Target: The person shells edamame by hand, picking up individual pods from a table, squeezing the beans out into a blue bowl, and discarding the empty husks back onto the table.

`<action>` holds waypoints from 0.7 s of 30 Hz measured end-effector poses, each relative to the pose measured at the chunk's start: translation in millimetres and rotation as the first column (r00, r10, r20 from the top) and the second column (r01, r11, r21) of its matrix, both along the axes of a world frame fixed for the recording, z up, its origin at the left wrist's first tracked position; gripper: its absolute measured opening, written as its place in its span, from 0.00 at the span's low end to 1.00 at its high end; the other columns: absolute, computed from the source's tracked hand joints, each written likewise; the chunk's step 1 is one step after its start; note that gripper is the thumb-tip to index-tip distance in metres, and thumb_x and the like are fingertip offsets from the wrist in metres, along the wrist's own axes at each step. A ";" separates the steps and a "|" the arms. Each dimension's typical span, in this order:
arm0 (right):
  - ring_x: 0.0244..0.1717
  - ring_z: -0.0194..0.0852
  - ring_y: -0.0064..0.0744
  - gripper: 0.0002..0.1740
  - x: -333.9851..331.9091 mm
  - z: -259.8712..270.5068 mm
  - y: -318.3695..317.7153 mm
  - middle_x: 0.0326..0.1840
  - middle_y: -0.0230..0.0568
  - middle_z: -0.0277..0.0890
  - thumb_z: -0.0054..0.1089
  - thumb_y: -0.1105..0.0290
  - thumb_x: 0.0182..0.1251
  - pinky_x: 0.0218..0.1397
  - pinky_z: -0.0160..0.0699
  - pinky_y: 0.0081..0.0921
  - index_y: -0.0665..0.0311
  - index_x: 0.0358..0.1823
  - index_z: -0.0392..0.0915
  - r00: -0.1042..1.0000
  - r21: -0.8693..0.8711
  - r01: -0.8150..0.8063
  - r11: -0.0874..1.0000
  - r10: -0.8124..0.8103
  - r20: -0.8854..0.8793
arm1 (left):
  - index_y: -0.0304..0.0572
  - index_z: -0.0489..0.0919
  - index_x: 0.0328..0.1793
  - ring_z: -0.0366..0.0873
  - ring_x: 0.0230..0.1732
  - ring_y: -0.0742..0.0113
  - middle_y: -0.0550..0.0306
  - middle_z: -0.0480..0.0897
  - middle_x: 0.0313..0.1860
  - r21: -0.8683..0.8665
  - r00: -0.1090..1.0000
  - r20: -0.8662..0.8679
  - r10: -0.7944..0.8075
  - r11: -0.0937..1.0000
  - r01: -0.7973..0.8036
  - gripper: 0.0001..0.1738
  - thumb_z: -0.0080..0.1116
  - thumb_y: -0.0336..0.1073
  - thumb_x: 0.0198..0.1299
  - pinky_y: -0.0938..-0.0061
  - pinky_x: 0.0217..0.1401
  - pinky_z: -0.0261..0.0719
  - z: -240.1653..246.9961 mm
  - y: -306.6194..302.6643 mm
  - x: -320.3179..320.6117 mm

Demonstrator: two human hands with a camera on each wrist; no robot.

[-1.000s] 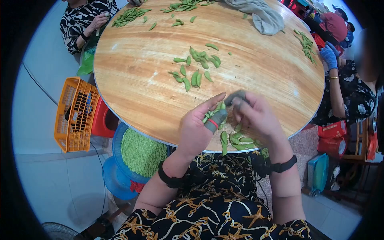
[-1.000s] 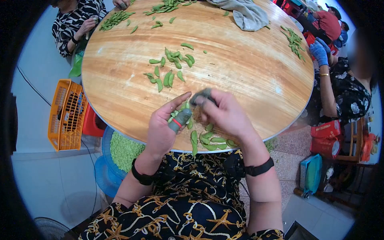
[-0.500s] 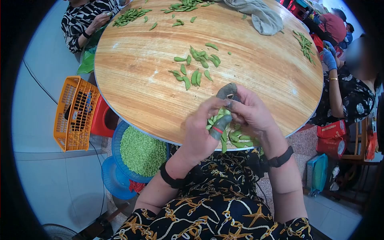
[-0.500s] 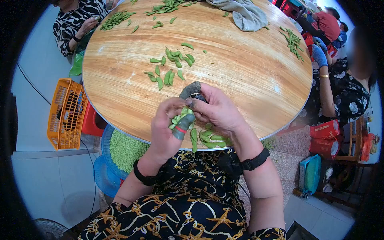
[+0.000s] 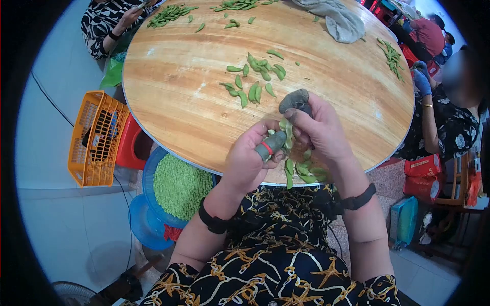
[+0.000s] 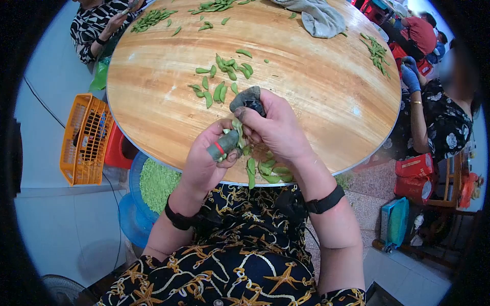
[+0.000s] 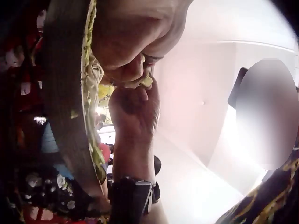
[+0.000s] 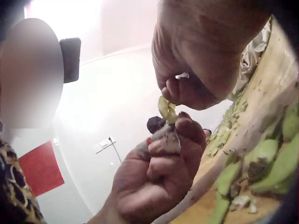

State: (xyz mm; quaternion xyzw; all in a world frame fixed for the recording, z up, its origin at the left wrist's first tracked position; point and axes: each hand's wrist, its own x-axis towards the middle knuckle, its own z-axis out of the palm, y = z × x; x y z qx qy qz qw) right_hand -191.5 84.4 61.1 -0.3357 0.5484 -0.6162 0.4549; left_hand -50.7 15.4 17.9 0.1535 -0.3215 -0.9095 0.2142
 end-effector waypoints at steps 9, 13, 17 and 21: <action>0.25 0.72 0.29 0.11 -27.1 -10.2 11.5 0.25 0.39 0.76 0.58 0.64 0.59 0.32 0.71 0.29 0.64 0.36 0.77 0.610 0.302 -0.335 0.892 0.450 -0.653 | 0.40 0.72 0.45 0.66 0.23 0.83 0.60 0.75 0.32 -0.348 0.865 0.082 0.496 0.827 -0.441 0.08 0.45 0.29 0.61 0.93 0.19 0.56 11.6 -43.9 86.7; 0.27 0.75 0.39 0.11 -29.9 4.1 7.1 0.26 0.45 0.76 0.59 0.63 0.57 0.33 0.72 0.32 0.62 0.36 0.78 0.472 0.384 -0.538 0.750 0.646 -0.600 | 0.40 0.73 0.45 0.67 0.24 0.81 0.60 0.75 0.32 -0.420 0.694 0.169 0.699 0.688 -0.591 0.07 0.50 0.30 0.61 0.89 0.21 0.60 -29.3 -66.1 162.1; 0.31 0.77 0.47 0.12 -48.1 1.9 -38.9 0.28 0.51 0.77 0.58 0.64 0.57 0.36 0.74 0.38 0.67 0.34 0.77 0.433 0.273 -0.109 0.956 0.292 -0.852 | 0.35 0.76 0.48 0.76 0.36 0.67 0.55 0.80 0.41 -0.763 0.441 0.635 0.634 0.603 0.232 0.12 0.54 0.31 0.59 0.75 0.40 0.76 -75.4 -75.8 216.2; 0.31 0.76 0.53 0.13 -37.9 -3.0 -67.9 0.25 0.55 0.75 0.58 0.64 0.55 0.37 0.74 0.43 0.70 0.30 0.73 0.082 0.239 0.033 0.970 0.235 -0.968 | 0.33 0.77 0.50 0.78 0.43 0.66 0.51 0.81 0.41 -0.754 0.245 0.496 0.833 0.274 0.596 0.16 0.57 0.26 0.52 0.74 0.49 0.74 -55.8 -59.3 199.5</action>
